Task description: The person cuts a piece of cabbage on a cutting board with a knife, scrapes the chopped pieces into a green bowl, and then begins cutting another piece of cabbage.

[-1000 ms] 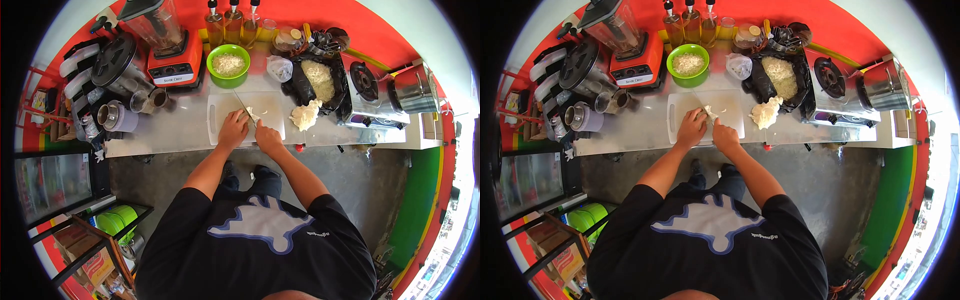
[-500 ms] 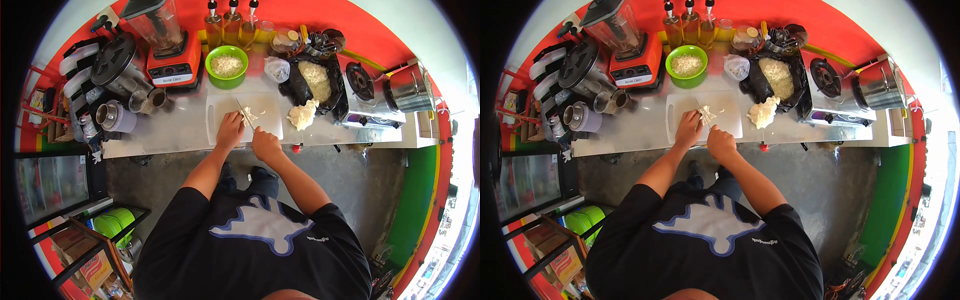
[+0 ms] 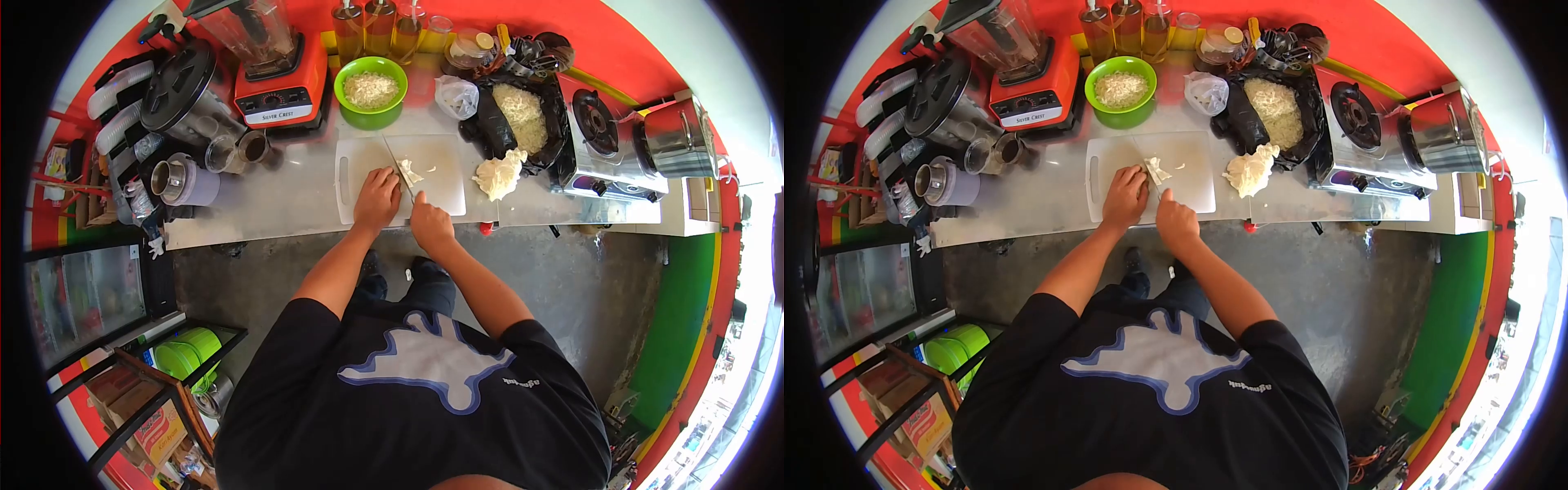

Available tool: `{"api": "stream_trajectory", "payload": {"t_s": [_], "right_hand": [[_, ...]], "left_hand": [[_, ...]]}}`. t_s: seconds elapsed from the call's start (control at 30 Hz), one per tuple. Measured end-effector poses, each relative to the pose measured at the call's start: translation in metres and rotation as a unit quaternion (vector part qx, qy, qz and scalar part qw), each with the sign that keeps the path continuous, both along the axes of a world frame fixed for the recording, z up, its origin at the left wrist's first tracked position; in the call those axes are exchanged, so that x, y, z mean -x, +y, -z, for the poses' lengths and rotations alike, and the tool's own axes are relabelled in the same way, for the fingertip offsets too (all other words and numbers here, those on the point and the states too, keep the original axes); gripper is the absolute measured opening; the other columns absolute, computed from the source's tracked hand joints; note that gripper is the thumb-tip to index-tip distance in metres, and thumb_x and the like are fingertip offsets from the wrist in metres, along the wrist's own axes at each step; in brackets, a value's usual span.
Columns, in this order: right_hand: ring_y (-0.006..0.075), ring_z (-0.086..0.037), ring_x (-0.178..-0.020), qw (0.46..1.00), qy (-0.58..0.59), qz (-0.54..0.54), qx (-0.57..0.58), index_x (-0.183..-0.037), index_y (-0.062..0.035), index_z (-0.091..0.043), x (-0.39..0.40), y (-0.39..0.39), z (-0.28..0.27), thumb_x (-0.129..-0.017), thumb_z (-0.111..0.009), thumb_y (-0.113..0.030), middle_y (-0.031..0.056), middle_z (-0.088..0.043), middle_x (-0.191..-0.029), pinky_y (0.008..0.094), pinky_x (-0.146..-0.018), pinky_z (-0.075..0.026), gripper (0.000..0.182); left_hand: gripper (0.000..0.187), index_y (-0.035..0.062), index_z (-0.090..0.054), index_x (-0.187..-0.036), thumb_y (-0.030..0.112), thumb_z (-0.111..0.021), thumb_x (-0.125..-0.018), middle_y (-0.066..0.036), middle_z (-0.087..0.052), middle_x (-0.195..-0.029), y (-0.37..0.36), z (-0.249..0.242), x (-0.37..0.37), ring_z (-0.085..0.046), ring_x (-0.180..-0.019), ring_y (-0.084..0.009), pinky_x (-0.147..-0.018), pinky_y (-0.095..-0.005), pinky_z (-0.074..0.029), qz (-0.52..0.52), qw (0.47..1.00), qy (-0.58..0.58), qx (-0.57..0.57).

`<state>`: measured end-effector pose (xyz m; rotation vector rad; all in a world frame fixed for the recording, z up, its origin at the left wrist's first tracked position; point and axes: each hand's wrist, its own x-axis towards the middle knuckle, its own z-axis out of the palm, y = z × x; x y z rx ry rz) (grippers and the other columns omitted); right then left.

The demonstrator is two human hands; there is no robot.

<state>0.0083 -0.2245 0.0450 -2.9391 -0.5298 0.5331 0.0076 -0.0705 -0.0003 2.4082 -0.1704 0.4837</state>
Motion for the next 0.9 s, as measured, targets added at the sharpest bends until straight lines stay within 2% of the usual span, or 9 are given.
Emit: {"api": "stream_trajectory", "payload": {"t_s": [0.1, 0.3, 0.4, 0.43, 0.5, 0.63, 0.7, 0.83, 0.9], "right_hand": [[0.0414, -0.073, -0.086, 0.999, 0.031, 0.004, -0.015, -0.111, 0.0037, -0.047, -0.023, 0.014, -0.016, -0.094, -0.052, -0.009, 0.0252, -0.072, -0.089, 0.048, -0.075, -0.06, 0.022], [0.0422, -0.071, -0.1, 0.997, 0.079, 0.001, 0.004, -0.109, 0.006, -0.052, -0.032, 0.021, -0.062, -0.088, -0.059, -0.008, 0.0292, -0.07, -0.101, 0.0483, -0.086, -0.057, 0.026], [0.0374, -0.072, -0.101, 0.994, 0.088, -0.021, 0.06, -0.115, 0.0058, -0.055, -0.019, 0.021, -0.078, -0.091, -0.059, -0.013, 0.0248, -0.072, -0.106, 0.0436, -0.087, -0.058, 0.031], [0.0374, -0.072, -0.101, 0.994, 0.09, -0.022, 0.063, -0.115, 0.0058, -0.055, -0.015, 0.02, -0.078, -0.091, -0.059, -0.013, 0.0248, -0.072, -0.106, 0.0436, -0.087, -0.058, 0.031], [0.0432, -0.071, -0.099, 0.995, 0.091, -0.01, 0.035, -0.109, 0.0074, -0.052, -0.005, 0.016, -0.074, -0.089, -0.058, -0.009, 0.0288, -0.07, -0.102, 0.0479, -0.086, -0.058, 0.027], [0.044, -0.071, -0.096, 0.996, 0.088, -0.001, 0.022, -0.108, 0.0069, -0.052, 0.014, 0.009, -0.067, -0.091, -0.056, -0.01, 0.0294, -0.07, -0.1, 0.0486, -0.085, -0.058, 0.025], [0.0398, -0.073, -0.091, 0.998, 0.063, 0.016, 0.015, -0.107, 0.002, -0.05, 0.023, 0.007, -0.054, -0.097, -0.052, -0.014, 0.025, -0.072, -0.094, 0.0455, -0.078, -0.06, 0.02], [0.0399, -0.073, -0.089, 0.997, 0.067, 0.026, 0.003, -0.109, 0.0023, -0.047, 0.035, 0.004, -0.025, -0.096, -0.052, -0.016, 0.026, -0.072, -0.092, 0.0468, -0.078, -0.06, 0.022], [0.0451, -0.072, -0.089, 0.995, 0.085, 0.049, -0.016, -0.111, 0.005, -0.042, 0.036, 0.007, -0.013, -0.094, -0.051, -0.01, 0.0307, -0.07, -0.091, 0.0498, -0.079, -0.059, 0.025]], "left_hand": [[0.023, 0.0012, -0.064, -0.111, 0.008, -0.063, -0.088, -0.014, -0.062, -0.122, 0.0, -0.004, 0.002, -0.054, -0.117, -0.0351, -0.101, -0.0426, -0.047, -0.019, 0.999, 0.0, 0.036], [0.025, -0.002, -0.061, -0.113, 0.006, -0.06, -0.09, -0.015, -0.061, -0.119, 0.005, 0.004, 0.001, -0.054, -0.115, -0.0351, -0.1, -0.0431, -0.046, -0.003, 0.998, -0.009, 0.067], [0.021, -0.0015, -0.063, -0.109, 0.006, -0.06, -0.09, -0.014, -0.061, -0.116, 0.002, 0.0, 0.002, -0.055, -0.114, -0.0336, -0.098, -0.0421, -0.048, -0.026, 0.996, -0.009, 0.085], [0.021, -0.0015, -0.063, -0.109, 0.006, -0.06, -0.09, -0.014, -0.061, -0.116, 0.002, 0.0, 0.003, -0.055, -0.114, -0.0336, -0.098, -0.0421, -0.048, -0.028, 0.996, -0.007, 0.088], [0.017, -0.0002, -0.065, -0.105, 0.006, -0.062, -0.089, -0.012, -0.061, -0.112, 0.003, 0.002, 0.003, -0.055, -0.112, -0.0317, -0.096, -0.0414, -0.049, -0.033, 0.996, -0.02, 0.077], [0.02, 0.0002, -0.067, -0.105, 0.008, -0.067, -0.087, -0.012, -0.062, -0.114, 0.003, 0.005, 0.003, -0.056, -0.109, -0.0322, -0.095, -0.0416, -0.048, -0.038, 0.995, -0.006, 0.088], [0.019, 0.0001, -0.067, -0.104, 0.008, -0.067, -0.087, -0.012, -0.062, -0.113, 0.003, 0.006, 0.002, -0.056, -0.109, -0.0323, -0.094, -0.0415, -0.048, -0.037, 0.996, -0.005, 0.087], [0.016, -0.0009, -0.066, -0.1, 0.007, -0.067, -0.086, -0.012, -0.063, -0.112, -0.001, 0.008, 0.004, -0.057, -0.107, -0.0329, -0.093, -0.0419, -0.048, -0.05, 0.995, 0.009, 0.085], [0.015, -0.0009, -0.066, -0.099, 0.006, -0.066, -0.086, -0.013, -0.063, -0.112, -0.002, 0.009, 0.004, -0.057, -0.106, -0.0332, -0.092, -0.0422, -0.048, -0.048, 0.995, 0.008, 0.083]]}}
